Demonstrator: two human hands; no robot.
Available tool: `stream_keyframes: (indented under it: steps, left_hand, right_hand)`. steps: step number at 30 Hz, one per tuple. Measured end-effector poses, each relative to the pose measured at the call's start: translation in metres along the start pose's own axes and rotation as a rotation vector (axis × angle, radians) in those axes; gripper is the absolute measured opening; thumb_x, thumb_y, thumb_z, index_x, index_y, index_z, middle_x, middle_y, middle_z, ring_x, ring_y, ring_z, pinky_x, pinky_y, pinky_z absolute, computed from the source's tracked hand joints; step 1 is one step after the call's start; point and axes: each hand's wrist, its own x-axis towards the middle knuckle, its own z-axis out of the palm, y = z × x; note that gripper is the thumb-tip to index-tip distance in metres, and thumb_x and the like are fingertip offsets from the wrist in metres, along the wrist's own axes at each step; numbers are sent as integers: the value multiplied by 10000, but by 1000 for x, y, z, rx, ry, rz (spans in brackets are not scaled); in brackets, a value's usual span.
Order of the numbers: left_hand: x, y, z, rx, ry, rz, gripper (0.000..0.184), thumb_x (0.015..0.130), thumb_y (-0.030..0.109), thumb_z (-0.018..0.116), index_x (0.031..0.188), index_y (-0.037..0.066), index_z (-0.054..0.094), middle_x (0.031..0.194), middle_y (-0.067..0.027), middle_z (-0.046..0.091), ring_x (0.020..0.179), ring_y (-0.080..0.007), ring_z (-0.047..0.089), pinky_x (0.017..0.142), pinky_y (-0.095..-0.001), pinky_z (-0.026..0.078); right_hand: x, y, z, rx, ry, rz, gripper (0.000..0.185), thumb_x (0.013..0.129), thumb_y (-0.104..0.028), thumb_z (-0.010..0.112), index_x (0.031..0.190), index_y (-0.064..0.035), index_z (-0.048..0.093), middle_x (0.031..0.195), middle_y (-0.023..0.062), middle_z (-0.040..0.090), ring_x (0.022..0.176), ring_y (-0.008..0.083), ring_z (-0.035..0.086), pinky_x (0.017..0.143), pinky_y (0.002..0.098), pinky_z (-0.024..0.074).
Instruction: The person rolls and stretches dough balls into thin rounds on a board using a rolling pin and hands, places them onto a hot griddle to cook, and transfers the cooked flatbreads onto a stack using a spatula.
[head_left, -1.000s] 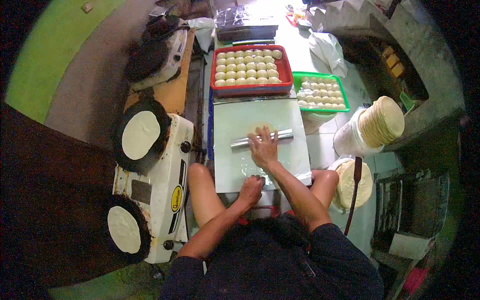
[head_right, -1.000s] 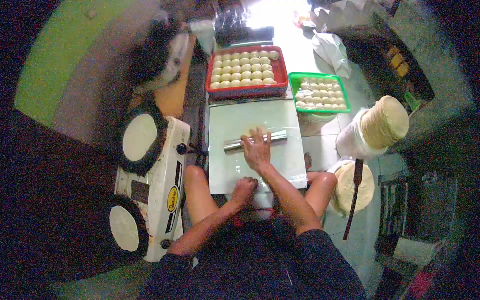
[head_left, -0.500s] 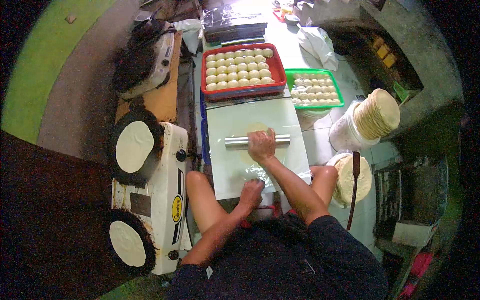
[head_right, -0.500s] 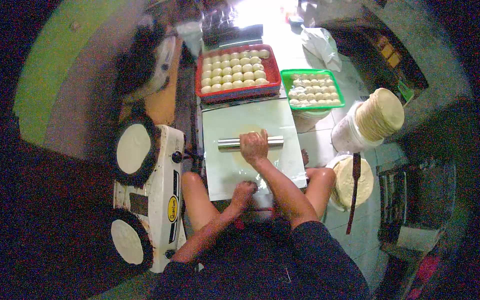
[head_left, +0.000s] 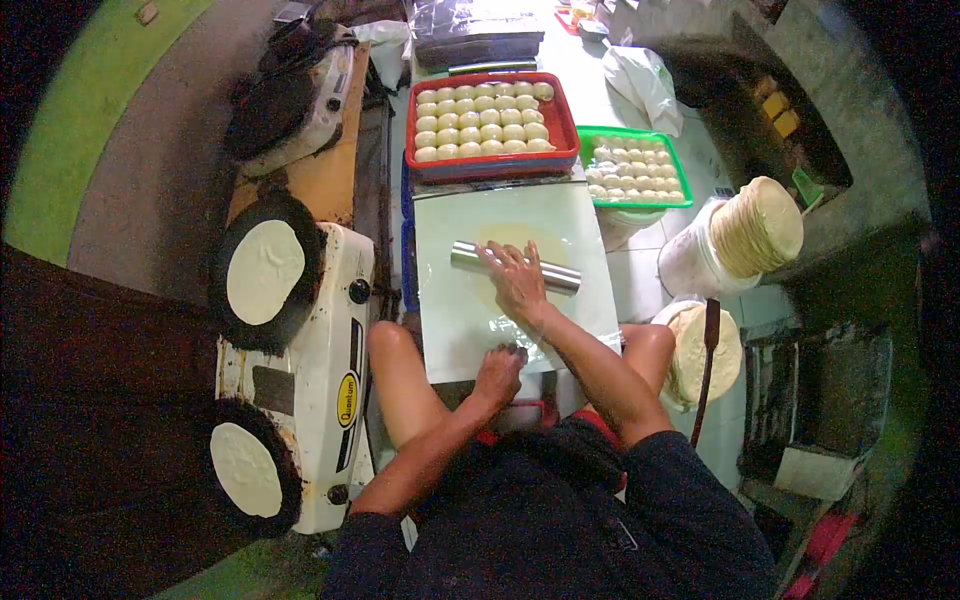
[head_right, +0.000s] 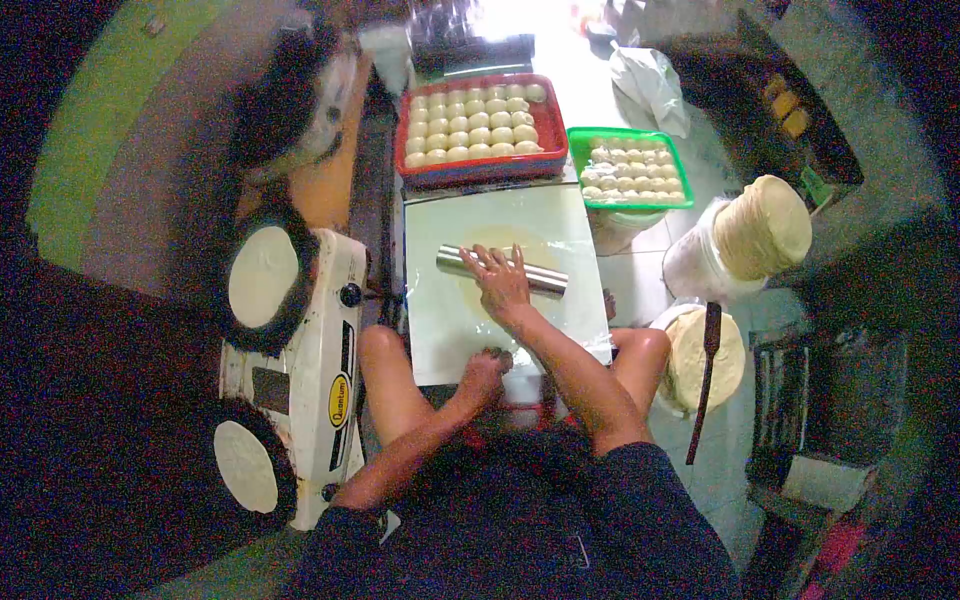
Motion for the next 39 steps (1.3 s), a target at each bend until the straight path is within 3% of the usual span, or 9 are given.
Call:
stream_keyframes:
  steps: [7,15,19,20,27,31,34,36,39]
  left_hand:
    - [2,-7,6,67,-20,12,184,720,26,625,892,56,681,884,-190,668,885,-382,644,796,-496,496]
    - [6,-6,4,8,-42,1,198,723,40,645,917,53,679,917,-190,662,876,-400,641,756,-511,515]
    - [11,5,-17,21,-207,-82,181,744,52,671,924,64,676,958,-176,663,946,-388,637,791,-505,504]
    - [13,7,-22,7,-258,-113,177,752,60,680,929,61,673,971,-173,664,955,-389,633,801,-502,504]
    - [48,-3,-49,42,251,108,391,883,194,681,1198,-15,578,1240,-261,584,1173,-444,542,1009,-511,438]
    - [130,-46,-40,292,138,-105,728,1001,413,480,1546,-5,240,1624,-248,171,1508,-412,162,1178,-645,132]
    - [159,-40,-26,345,109,-132,772,1016,497,401,1578,21,171,1653,-212,93,1531,-374,85,1192,-638,46]
    - [157,-26,-20,367,15,-53,777,1021,528,355,1587,35,155,1664,-191,58,1537,-362,53,1190,-642,4]
    - [171,-51,-26,373,186,-146,770,1019,526,362,1590,50,160,1667,-178,59,1537,-359,61,1181,-661,8]
  right_hand:
    - [-23,7,-8,72,-54,-129,384,987,-260,513,1367,-272,571,1449,-18,519,1427,261,392,1176,670,117]
    - [-40,23,-29,240,-164,28,308,892,-341,571,1143,-258,730,1649,185,152,1531,411,77,1141,741,87]
    - [-27,43,-6,382,-11,-4,613,851,-134,582,1426,-341,548,1633,218,180,1383,436,399,1092,611,341]
    - [-24,47,-3,211,1,-65,691,858,-80,564,1480,-364,466,1571,191,345,1200,384,557,1018,519,424]
    - [63,54,34,-6,327,-91,681,891,-193,621,1521,-311,390,1451,108,515,1268,312,527,1085,527,365]
    - [55,79,-39,228,567,-53,624,908,-328,661,1480,-186,457,1487,162,476,1394,358,409,1155,579,249]
    - [-56,166,-56,179,554,167,429,915,-241,649,1287,-28,628,1542,246,359,1440,406,317,1195,514,215]
    - [-169,211,-84,273,667,437,670,851,-76,645,1479,-13,419,1506,252,417,1440,407,317,1198,507,182]
    - [-354,249,-75,-123,218,1113,933,819,-314,780,1556,-49,274,1590,242,281,1473,445,204,1197,483,212]
